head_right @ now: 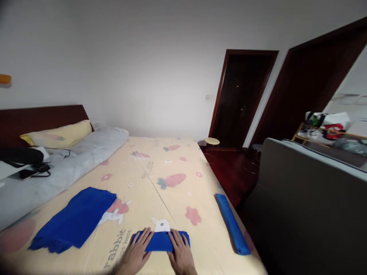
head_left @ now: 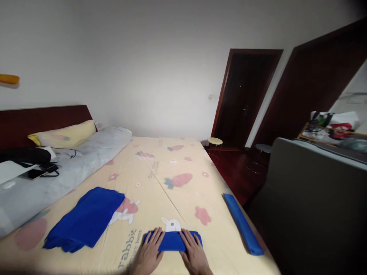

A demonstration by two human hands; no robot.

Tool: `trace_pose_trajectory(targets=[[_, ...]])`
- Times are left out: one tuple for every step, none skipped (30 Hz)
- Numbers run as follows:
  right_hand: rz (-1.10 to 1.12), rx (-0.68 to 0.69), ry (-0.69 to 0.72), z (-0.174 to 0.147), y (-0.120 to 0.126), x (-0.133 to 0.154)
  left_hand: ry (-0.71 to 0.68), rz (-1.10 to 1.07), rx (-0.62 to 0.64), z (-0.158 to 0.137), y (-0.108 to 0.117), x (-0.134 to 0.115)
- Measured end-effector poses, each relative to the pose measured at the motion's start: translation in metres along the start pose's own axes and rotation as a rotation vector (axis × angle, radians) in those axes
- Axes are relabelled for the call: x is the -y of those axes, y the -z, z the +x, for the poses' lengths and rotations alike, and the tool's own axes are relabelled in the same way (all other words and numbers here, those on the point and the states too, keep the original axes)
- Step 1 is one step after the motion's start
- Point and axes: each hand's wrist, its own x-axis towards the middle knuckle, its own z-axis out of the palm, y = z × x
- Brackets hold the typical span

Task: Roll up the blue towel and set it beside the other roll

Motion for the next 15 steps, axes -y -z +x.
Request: trace_pose_trajectory(targets=[[-0.001, 0.001, -0.007, -0.002, 0.000, -0.005, 0.015, -0.006, 0.013, -0.001, 0.001, 0.003], [-0.007, -0.007, -0.014, -0.005, -0.001, -0.011, 0.028, -0.009, 0.025, -0.002, 0.002, 0.006], [-0.016, -0.019, -0.024, -0.008, -0.002, -0.018, 0.042, -0.009, 0.034, -0.003, 0.003, 0.009], [-0.027, -0.035, -0.038, -0.010, -0.003, -0.025, 0.054, -0.005, 0.043, -0.004, 0.005, 0.013], [-0.040, -0.049, -0.056, -0.012, -0.004, -0.031, 0.069, 0.000, 0.054, -0.004, 0.006, 0.015], [-0.053, -0.057, -0.071, -0.013, -0.006, -0.035, 0.086, 0.008, 0.071, -0.004, 0.006, 0.016], [-0.069, -0.066, -0.084, -0.013, -0.010, -0.037, 0.106, 0.022, 0.084, -0.002, 0.005, 0.015], [-0.088, -0.082, -0.092, -0.011, -0.014, -0.037, 0.121, 0.040, 0.084, 0.000, 0.003, 0.011], [-0.109, -0.106, -0.089, -0.008, -0.021, -0.034, 0.142, 0.063, 0.063, 0.004, -0.001, 0.005], [-0.130, -0.135, -0.073, -0.003, -0.029, -0.029, 0.165, 0.085, 0.031, 0.009, -0.006, -0.003], [-0.150, -0.168, -0.043, 0.002, -0.039, -0.022, 0.181, 0.100, -0.005, 0.014, -0.013, -0.014], [-0.169, -0.199, 0.002, 0.007, -0.050, -0.014, 0.184, 0.104, -0.032, 0.019, -0.021, -0.025], [-0.185, -0.225, 0.055, 0.012, -0.060, -0.006, 0.178, 0.096, -0.042, 0.023, -0.029, -0.035], [-0.196, -0.240, 0.108, 0.016, -0.069, 0.001, 0.166, 0.081, -0.033, 0.026, -0.036, -0.045], [-0.204, -0.251, 0.146, 0.019, -0.076, 0.007, 0.149, 0.061, -0.012, 0.028, -0.041, -0.051]])
